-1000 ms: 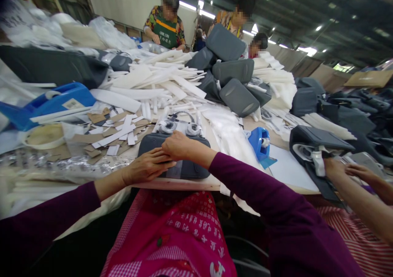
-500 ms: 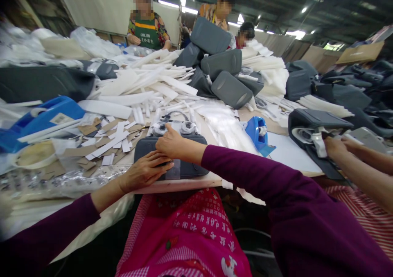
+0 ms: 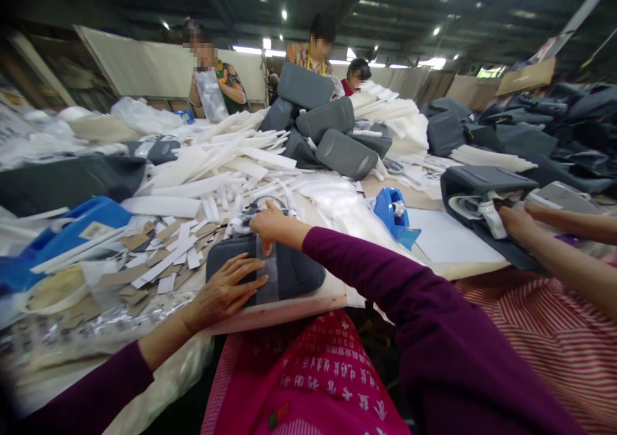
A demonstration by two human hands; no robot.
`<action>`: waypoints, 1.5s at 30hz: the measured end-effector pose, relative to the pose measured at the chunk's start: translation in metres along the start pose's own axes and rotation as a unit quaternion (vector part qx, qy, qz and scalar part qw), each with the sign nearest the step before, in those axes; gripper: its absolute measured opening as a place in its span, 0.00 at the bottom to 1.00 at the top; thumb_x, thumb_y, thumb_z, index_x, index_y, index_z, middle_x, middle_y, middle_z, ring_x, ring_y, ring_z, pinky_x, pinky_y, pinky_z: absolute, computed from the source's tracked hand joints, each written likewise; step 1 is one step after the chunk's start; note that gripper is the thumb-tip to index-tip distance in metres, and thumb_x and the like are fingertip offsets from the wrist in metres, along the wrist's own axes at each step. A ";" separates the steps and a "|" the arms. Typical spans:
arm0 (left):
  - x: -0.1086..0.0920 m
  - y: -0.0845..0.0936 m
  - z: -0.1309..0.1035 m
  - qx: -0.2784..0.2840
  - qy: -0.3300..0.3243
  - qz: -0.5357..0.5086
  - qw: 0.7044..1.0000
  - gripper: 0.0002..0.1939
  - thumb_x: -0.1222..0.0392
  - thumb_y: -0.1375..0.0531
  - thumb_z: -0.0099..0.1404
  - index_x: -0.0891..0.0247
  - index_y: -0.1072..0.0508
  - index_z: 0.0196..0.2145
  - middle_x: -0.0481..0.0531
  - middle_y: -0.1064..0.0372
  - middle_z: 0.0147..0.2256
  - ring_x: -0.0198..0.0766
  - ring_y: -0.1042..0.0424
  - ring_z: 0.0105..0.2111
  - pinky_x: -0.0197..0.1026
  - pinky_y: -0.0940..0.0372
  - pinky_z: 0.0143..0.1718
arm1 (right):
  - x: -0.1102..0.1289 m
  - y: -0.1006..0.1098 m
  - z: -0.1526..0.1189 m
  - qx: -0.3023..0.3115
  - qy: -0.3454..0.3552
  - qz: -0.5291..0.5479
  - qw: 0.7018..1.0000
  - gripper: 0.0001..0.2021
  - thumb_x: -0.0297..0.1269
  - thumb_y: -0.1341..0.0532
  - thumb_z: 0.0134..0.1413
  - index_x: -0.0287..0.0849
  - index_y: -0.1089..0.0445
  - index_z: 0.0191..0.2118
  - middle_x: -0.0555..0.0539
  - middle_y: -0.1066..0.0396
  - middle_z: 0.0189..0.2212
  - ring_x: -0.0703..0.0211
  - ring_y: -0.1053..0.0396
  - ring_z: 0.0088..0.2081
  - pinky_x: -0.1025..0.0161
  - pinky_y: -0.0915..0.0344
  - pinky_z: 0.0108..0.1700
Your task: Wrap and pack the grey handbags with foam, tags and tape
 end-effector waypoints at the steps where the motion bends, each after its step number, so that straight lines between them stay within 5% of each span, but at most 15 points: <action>1: 0.000 0.000 0.000 0.004 -0.001 0.001 1.000 0.20 0.67 0.45 0.67 0.57 0.30 0.55 0.57 0.35 0.57 0.47 0.41 0.60 0.59 0.45 0.63 | -0.007 0.002 -0.001 -0.013 -0.018 0.017 1.000 0.17 0.40 0.29 0.42 0.37 0.26 0.38 0.41 0.25 0.38 0.45 0.30 0.45 0.46 0.52 0.56; 4: 0.000 0.000 0.000 0.010 0.003 0.001 1.000 0.21 0.67 0.45 0.67 0.57 0.31 0.56 0.54 0.34 0.57 0.48 0.43 0.61 0.59 0.46 0.63 | -0.034 0.017 -0.017 -0.154 -0.131 0.068 0.977 0.10 0.27 0.38 0.51 0.38 0.28 0.41 0.39 0.27 0.43 0.46 0.33 0.48 0.49 0.47 0.54; 7: 0.001 0.002 -0.002 0.007 0.013 -0.011 1.000 0.22 0.68 0.46 0.67 0.55 0.32 0.57 0.51 0.34 0.58 0.47 0.44 0.62 0.58 0.48 0.64 | -0.061 0.022 -0.061 -0.374 -0.264 0.157 0.875 0.17 0.23 0.46 0.54 0.38 0.31 0.48 0.38 0.32 0.49 0.48 0.36 0.52 0.52 0.43 0.54; 9: 0.001 0.004 -0.003 0.000 0.027 -0.023 0.999 0.23 0.67 0.46 0.67 0.52 0.33 0.58 0.50 0.33 0.57 0.46 0.44 0.62 0.58 0.49 0.65 | -0.071 0.002 -0.087 -0.441 -0.306 0.255 0.804 0.19 0.32 0.44 0.56 0.38 0.35 0.54 0.37 0.35 0.52 0.48 0.39 0.55 0.53 0.42 0.56; 13: 0.022 0.012 -0.013 -0.098 0.195 -0.003 0.976 0.26 0.63 0.45 0.67 0.55 0.39 0.62 0.55 0.39 0.61 0.48 0.45 0.63 0.58 0.49 0.65 | -0.073 -0.064 -0.104 -0.374 -0.350 0.439 0.738 0.35 0.51 0.42 0.55 0.36 0.46 0.64 0.34 0.44 0.62 0.44 0.45 0.62 0.50 0.48 0.63; 17: 0.055 0.012 -0.038 -0.209 0.411 -0.030 0.887 0.32 0.55 0.43 0.66 0.60 0.45 0.65 0.61 0.42 0.61 0.51 0.44 0.63 0.59 0.47 0.64 | -0.062 -0.106 -0.097 -0.272 -0.354 0.590 0.673 0.41 0.59 0.46 0.55 0.34 0.49 0.66 0.32 0.43 0.62 0.44 0.41 0.61 0.51 0.47 0.63; 22: 0.068 0.008 -0.046 -0.202 0.465 -0.142 0.850 0.32 0.54 0.40 0.62 0.58 0.40 0.63 0.56 0.40 0.61 0.48 0.43 0.63 0.55 0.48 0.65 | -0.058 -0.104 -0.099 -0.252 -0.344 0.617 0.662 0.45 0.64 0.45 0.51 0.35 0.48 0.66 0.33 0.40 0.60 0.44 0.41 0.61 0.52 0.48 0.63; 30: 0.036 0.020 -0.054 -0.170 0.484 -0.194 0.836 0.33 0.57 0.40 0.63 0.55 0.43 0.64 0.56 0.41 0.61 0.48 0.42 0.62 0.54 0.47 0.65 | -0.046 -0.120 -0.121 -0.222 -0.358 0.640 0.642 0.48 0.63 0.40 0.45 0.36 0.48 0.65 0.34 0.35 0.57 0.43 0.35 0.57 0.53 0.40 0.60; 35: 0.033 0.033 -0.052 -0.163 0.438 -0.185 0.865 0.32 0.57 0.39 0.64 0.53 0.43 0.64 0.58 0.38 0.59 0.48 0.37 0.59 0.53 0.39 0.61 | -0.106 -0.091 -0.107 -0.268 -0.376 0.552 0.694 0.41 0.63 0.40 0.41 0.43 0.38 0.59 0.37 0.33 0.54 0.42 0.28 0.48 0.49 0.33 0.51; 37: 0.046 0.041 -0.054 -0.168 0.437 -0.162 0.869 0.28 0.57 0.42 0.66 0.54 0.40 0.62 0.57 0.35 0.57 0.46 0.34 0.57 0.50 0.36 0.58 | -0.133 -0.075 -0.087 -0.322 -0.367 0.550 0.677 0.35 0.61 0.39 0.42 0.44 0.32 0.53 0.39 0.29 0.50 0.47 0.28 0.44 0.52 0.32 0.47; 39: 0.069 0.053 -0.062 -0.167 0.454 -0.135 0.865 0.22 0.60 0.44 0.66 0.57 0.35 0.58 0.57 0.31 0.52 0.44 0.30 0.51 0.47 0.31 0.52 | -0.151 -0.072 -0.064 -0.368 -0.345 0.600 0.621 0.31 0.60 0.38 0.41 0.41 0.29 0.46 0.42 0.27 0.40 0.54 0.29 0.34 0.58 0.32 0.37; 42: 0.117 0.080 -0.081 -0.138 0.502 -0.068 0.851 0.14 0.65 0.44 0.63 0.62 0.26 0.46 0.55 0.26 0.41 0.42 0.27 0.40 0.44 0.30 0.44 | -0.164 -0.097 -0.038 -0.390 -0.357 0.652 0.543 0.25 0.58 0.38 0.38 0.42 0.28 0.37 0.49 0.32 0.26 0.61 0.38 0.23 0.62 0.39 0.26; 45: 0.167 0.112 -0.106 -0.078 0.559 0.027 0.825 0.11 0.68 0.45 0.61 0.64 0.24 0.36 0.53 0.26 0.35 0.41 0.28 0.38 0.42 0.34 0.43 | -0.172 -0.135 -0.024 -0.325 -0.422 0.600 0.598 0.19 0.55 0.39 0.34 0.47 0.27 0.29 0.49 0.32 0.22 0.54 0.35 0.25 0.59 0.39 0.27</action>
Point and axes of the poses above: each hand's wrist, its own z-axis towards the middle knuckle, its own y-axis out of the back of the hand, x = y × z, the point moved 6 cm from there along z, towards the middle knuckle
